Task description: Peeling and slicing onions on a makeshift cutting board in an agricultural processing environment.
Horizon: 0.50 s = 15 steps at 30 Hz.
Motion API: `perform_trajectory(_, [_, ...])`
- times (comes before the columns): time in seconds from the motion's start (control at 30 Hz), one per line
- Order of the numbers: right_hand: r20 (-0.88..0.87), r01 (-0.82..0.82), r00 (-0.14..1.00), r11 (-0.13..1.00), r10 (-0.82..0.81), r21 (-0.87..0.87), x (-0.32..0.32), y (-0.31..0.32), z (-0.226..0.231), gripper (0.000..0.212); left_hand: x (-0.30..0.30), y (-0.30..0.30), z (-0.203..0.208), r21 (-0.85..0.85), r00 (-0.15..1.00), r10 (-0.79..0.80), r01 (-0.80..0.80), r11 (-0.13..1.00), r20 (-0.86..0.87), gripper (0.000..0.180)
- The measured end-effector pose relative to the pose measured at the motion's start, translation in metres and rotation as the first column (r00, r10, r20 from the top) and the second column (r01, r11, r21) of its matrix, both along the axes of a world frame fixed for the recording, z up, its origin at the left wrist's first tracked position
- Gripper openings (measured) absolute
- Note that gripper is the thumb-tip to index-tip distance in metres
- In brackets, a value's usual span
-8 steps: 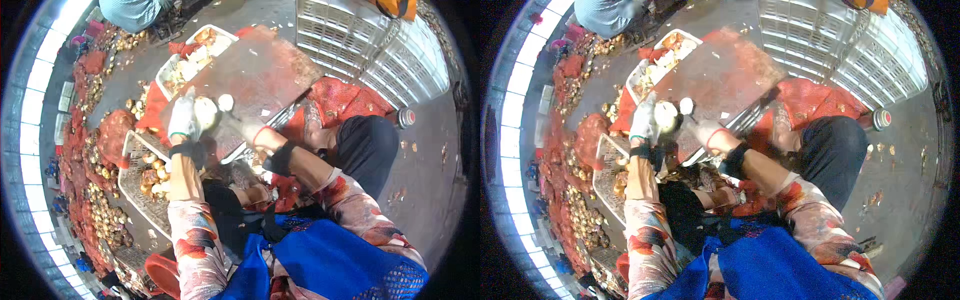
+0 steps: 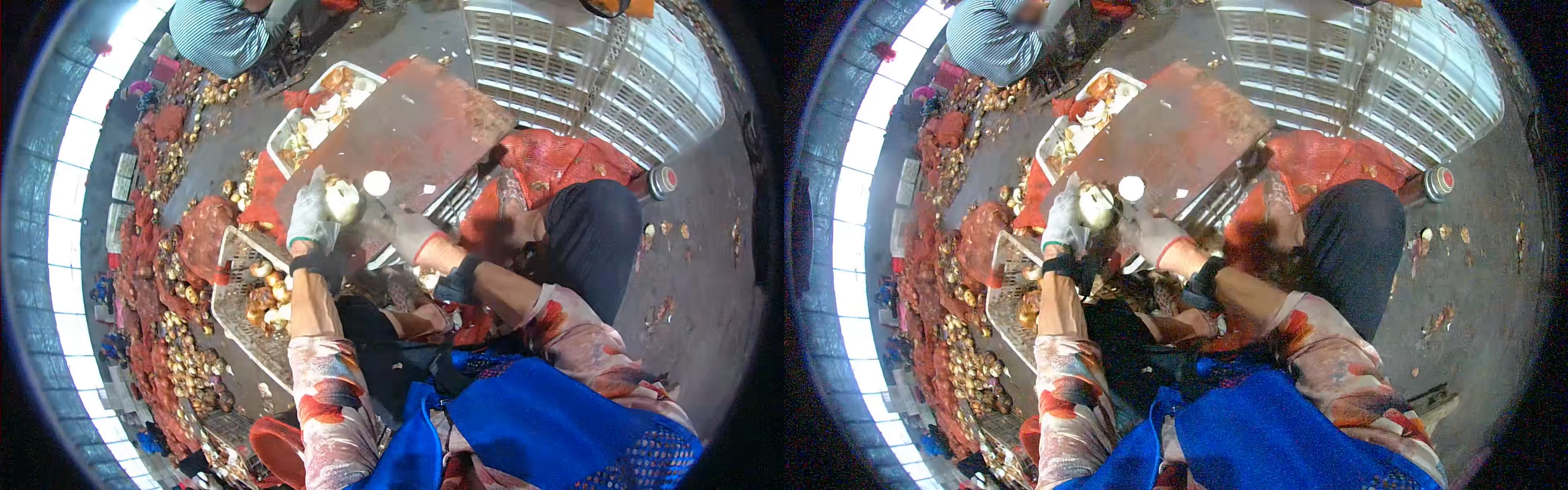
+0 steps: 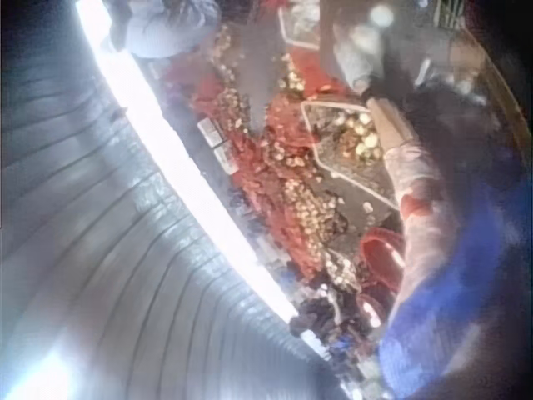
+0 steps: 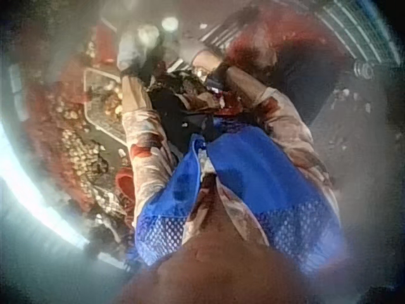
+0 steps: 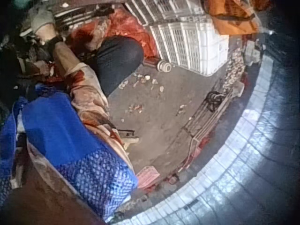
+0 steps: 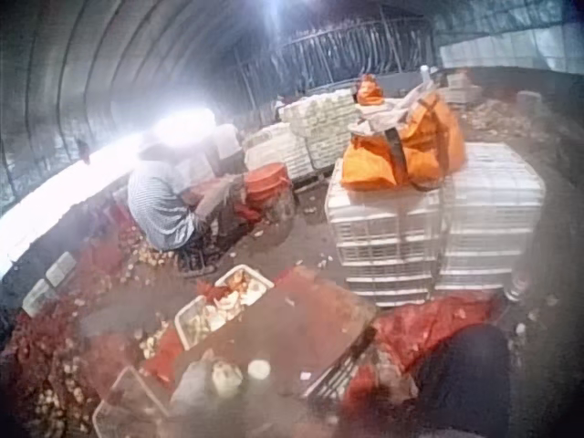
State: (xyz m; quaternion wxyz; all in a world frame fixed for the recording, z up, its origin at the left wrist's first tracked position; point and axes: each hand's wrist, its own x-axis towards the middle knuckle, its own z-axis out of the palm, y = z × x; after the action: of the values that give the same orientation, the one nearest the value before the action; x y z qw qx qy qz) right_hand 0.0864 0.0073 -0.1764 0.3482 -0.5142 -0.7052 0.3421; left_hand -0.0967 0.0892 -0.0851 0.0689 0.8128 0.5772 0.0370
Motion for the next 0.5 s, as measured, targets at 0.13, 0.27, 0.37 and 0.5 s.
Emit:
perform_trajectory(0.13, [-0.008, 0.027, 1.0, 0.963, -0.03, -0.268, 0.0, -0.016, 0.047, 0.044, -0.024, 0.034, -0.049, -0.145, 0.899, 0.09, -0.03, 0.989, 0.428, 0.088])
perform_trajectory(0.27, [0.001, 0.027, 1.0, 0.971, -0.027, -0.238, -0.009, -0.009, 0.039, 0.042, -0.038, 0.067, -0.075, -0.389, 0.374, 0.363, -0.005, 0.921, 0.854, 0.091])
perform_trajectory(0.37, [-0.027, -0.02, 1.0, 0.944, 0.012, -0.328, -0.014, 0.008, 0.06, 0.041, -0.051, 0.07, -0.068, -0.218, 0.759, 0.244, -0.136, 0.966, 0.604, 0.059])
perform_trajectory(0.5, [0.02, 0.057, 0.998, 0.938, -0.053, -0.343, -0.012, 0.046, 0.056, 0.044, 0.037, 0.043, 0.011, -0.677, 0.127, 0.723, -0.274, 0.684, 0.679, 0.034])
